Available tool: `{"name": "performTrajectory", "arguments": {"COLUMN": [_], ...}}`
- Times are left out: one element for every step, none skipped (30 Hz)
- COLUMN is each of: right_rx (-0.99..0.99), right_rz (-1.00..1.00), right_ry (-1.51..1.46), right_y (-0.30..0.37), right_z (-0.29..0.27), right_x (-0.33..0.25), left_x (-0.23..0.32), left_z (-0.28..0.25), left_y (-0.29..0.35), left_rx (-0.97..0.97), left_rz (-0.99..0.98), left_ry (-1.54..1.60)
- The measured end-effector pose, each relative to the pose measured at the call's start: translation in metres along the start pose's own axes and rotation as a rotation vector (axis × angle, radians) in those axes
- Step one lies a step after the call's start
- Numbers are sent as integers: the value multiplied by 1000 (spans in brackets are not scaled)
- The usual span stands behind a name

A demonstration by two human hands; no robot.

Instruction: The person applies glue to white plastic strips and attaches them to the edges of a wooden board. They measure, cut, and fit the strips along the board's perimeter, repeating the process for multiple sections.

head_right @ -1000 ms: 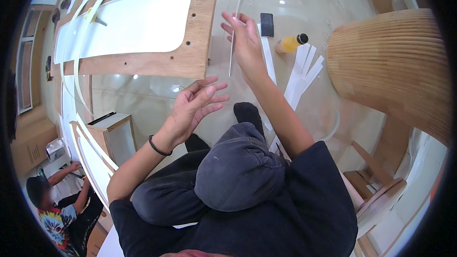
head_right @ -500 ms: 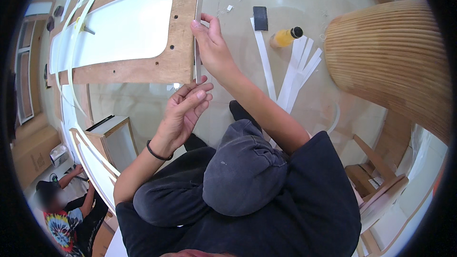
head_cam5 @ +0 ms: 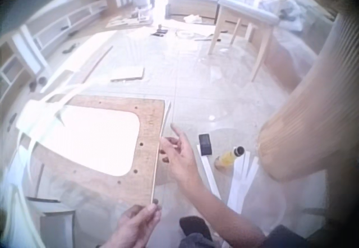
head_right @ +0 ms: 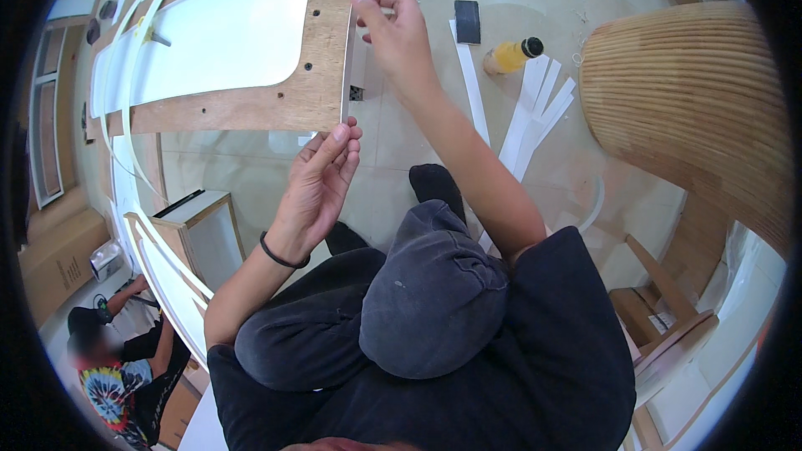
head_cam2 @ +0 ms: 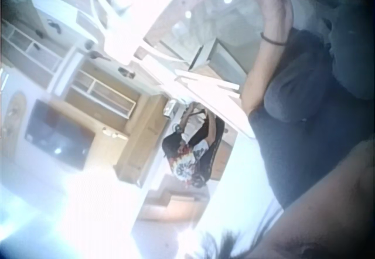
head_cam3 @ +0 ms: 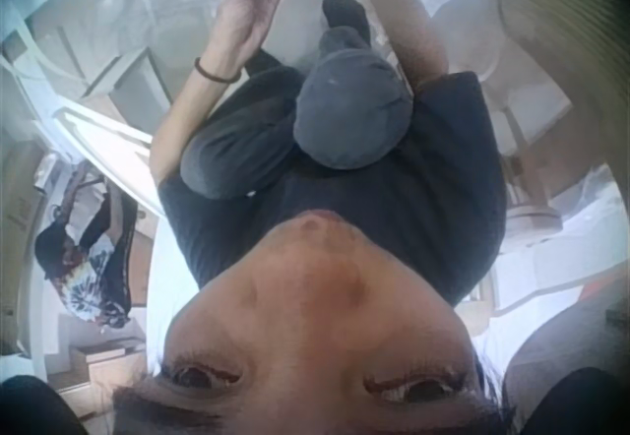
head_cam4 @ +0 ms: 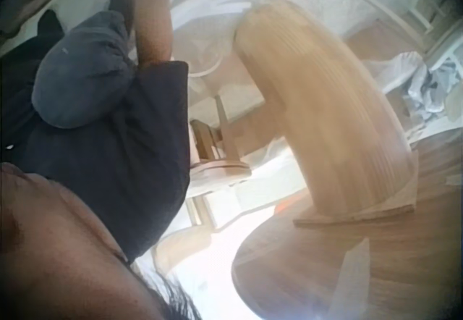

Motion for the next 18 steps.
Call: {"name": "performTrajectory", "arguments": {"right_rx": [-2,-8,-15,-25,-37,-50,-39,-27,-14,16,45,75,38,2,-29,-39,-51,-64], "right_rz": [-9,-26,-41,-59,-77,-97,-102,-106,-110,-101,-93,-84,-80,-76,-73,-77,-80,-82], "right_ry": [31,62,94,101,109,116,90,64,39,42,44,47,39,31,23,21,18,16], "right_y": [-8,-16,-23,-29,-35,-38,-39,-40,-40,-40,-40,-40,-41,-41,-43,-44,-45,-46], "right_z": [0,-1,-2,-2,-3,-4,-4,-5,-6,-7,-8,-9,-9,-8,-8,-8,-7,-7], "right_x": [-2,-4,-5,-5,-6,-5,-4,-2,-1,0,1,2,2,2,1,0,0,-1], "left_x": [0,0,1,1,1,1,2,1,0,-1,-2,-3,-4,-5,-6,-6,-5,-4], "left_z": [1,1,2,2,3,3,4,5,6,7,8,8,9,9,9,9,8,8], "left_y": [0,1,1,1,2,2,2,2,2,2,1,2,1,1,1,0,0,-1], "left_rx": [3,1,0,2,3,15,2,1,-3,-2,-4,-4,0,4,8,6,4,5], "left_rz": [5,12,19,20,23,22,28,27,26,22,20,16,18,17,14,18,24,30], "left_ry": [-12,-19,-23,-30,-34,-41,-39,-41,-40,-51,-59,-69,-63,-60,-59,-59,-59,-58]}}
Point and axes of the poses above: each hand's wrist, its own y-axis away from the middle knuckle, its own z-axis out of the palm, x = y × z, the point moved 2 cm from there along -y, towards the middle knuckle, and after that the axes turned 4 degrees about y, right-handed, at the moved point
